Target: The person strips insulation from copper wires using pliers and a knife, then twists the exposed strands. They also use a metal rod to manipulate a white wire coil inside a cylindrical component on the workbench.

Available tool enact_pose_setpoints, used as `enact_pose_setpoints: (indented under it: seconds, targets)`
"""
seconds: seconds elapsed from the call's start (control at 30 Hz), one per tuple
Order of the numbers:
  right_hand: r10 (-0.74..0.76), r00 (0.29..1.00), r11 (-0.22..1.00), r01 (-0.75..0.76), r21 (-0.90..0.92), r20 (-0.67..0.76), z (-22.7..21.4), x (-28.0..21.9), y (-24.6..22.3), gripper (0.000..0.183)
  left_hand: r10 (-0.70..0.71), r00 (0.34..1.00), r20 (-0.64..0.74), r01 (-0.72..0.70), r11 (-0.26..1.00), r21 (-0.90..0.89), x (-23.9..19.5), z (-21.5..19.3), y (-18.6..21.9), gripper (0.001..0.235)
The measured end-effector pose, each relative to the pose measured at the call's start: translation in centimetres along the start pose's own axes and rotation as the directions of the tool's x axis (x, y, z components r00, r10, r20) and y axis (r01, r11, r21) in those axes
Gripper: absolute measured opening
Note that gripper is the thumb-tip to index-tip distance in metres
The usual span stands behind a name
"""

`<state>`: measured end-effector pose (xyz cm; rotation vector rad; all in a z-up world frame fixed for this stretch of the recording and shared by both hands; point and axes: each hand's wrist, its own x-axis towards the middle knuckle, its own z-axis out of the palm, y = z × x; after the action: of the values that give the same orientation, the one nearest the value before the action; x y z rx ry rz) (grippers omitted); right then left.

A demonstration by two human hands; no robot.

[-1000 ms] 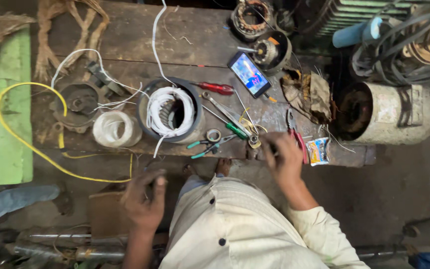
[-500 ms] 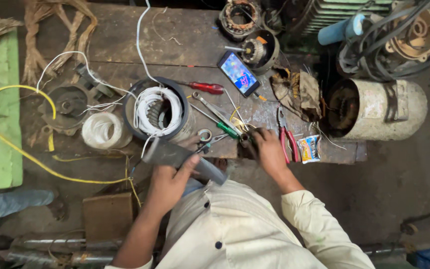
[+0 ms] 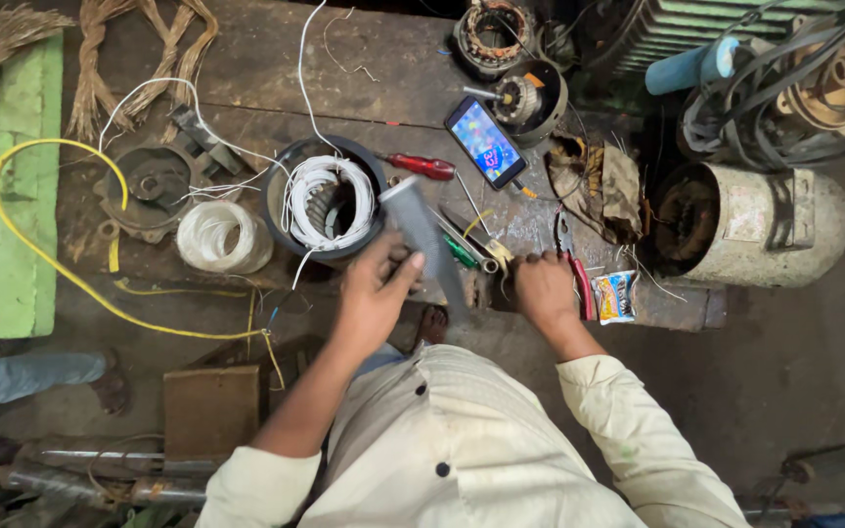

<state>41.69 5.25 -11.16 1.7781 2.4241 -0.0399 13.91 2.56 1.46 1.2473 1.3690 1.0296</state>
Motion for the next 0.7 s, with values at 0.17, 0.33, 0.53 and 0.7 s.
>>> enact_pose_setpoints:
  seconds: [0.17,0.33,0.53,0.7]
  targets:
    - [0.054,0.953,0.927,-0.158,0.339,0.298,-3.0,-2.1,2.0,0.031,0.022,1.000,-0.019,-0.026,0.955,-0.295,2.2,1.1,0.1,0.029]
    - [-0.084,0.959,0.344,-0.229,0.911,0.272,-7.0,-8.4,2.4,0.034,0.019,0.996,-0.083,-0.034,0.984,-0.175,3.7,0.7,1.6,0.033]
    - [-0.426,0.902,0.066,-0.044,0.997,0.069,-9.8,-10.1,0.4,0.049,0.163,0.979,-0.126,-0.198,0.912,-0.358,5.9,1.7,3.8,0.045]
    - [-0.370,0.929,-0.113,-0.074,0.991,0.027,-10.4,-8.3,-2.9,0.057,0.291,0.936,-0.201,-0.292,0.956,0.024,4.5,2.8,4.4,0.040]
